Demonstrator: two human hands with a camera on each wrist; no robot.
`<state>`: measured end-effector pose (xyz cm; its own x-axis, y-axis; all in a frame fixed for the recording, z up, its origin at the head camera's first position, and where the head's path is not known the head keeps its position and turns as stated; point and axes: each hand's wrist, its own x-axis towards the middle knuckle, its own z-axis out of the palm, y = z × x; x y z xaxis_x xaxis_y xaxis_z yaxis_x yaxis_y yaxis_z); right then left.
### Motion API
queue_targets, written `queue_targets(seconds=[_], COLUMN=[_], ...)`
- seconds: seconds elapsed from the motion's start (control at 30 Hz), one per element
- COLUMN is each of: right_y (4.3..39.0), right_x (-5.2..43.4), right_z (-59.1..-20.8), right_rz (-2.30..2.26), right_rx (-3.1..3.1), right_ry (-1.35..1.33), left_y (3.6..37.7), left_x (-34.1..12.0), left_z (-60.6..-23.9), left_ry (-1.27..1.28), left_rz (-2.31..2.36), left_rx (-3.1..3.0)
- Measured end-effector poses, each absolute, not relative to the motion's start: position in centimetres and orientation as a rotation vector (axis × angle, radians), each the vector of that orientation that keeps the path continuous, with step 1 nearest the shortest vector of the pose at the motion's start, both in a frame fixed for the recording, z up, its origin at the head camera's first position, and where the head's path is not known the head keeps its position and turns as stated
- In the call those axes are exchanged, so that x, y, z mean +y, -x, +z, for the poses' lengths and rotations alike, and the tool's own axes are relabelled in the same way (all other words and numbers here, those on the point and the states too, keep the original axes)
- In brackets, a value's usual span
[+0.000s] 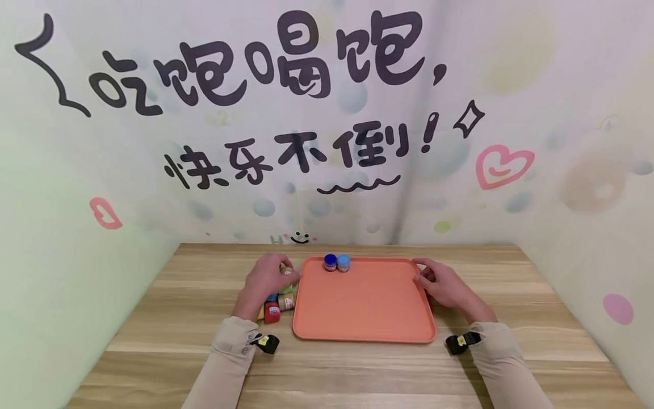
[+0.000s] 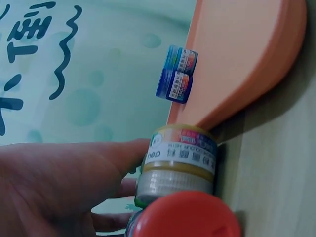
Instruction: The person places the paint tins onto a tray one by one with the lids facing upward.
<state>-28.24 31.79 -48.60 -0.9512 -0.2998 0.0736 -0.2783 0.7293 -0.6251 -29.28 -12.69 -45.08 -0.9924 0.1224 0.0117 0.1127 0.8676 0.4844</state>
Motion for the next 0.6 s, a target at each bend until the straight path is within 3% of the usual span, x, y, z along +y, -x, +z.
queue_targets(seconds=[0.6], right_y=[28.28], right_x=[31.7], right_z=[-48.32], right_rz=[-1.032], right_rx=[2.884], right_ry=[0.49], left_y=[29.55], left_x=[-12.06], left_z=[-45.14], left_ry=[-0.15], left_rz=[0.875], left_rx=[3.025])
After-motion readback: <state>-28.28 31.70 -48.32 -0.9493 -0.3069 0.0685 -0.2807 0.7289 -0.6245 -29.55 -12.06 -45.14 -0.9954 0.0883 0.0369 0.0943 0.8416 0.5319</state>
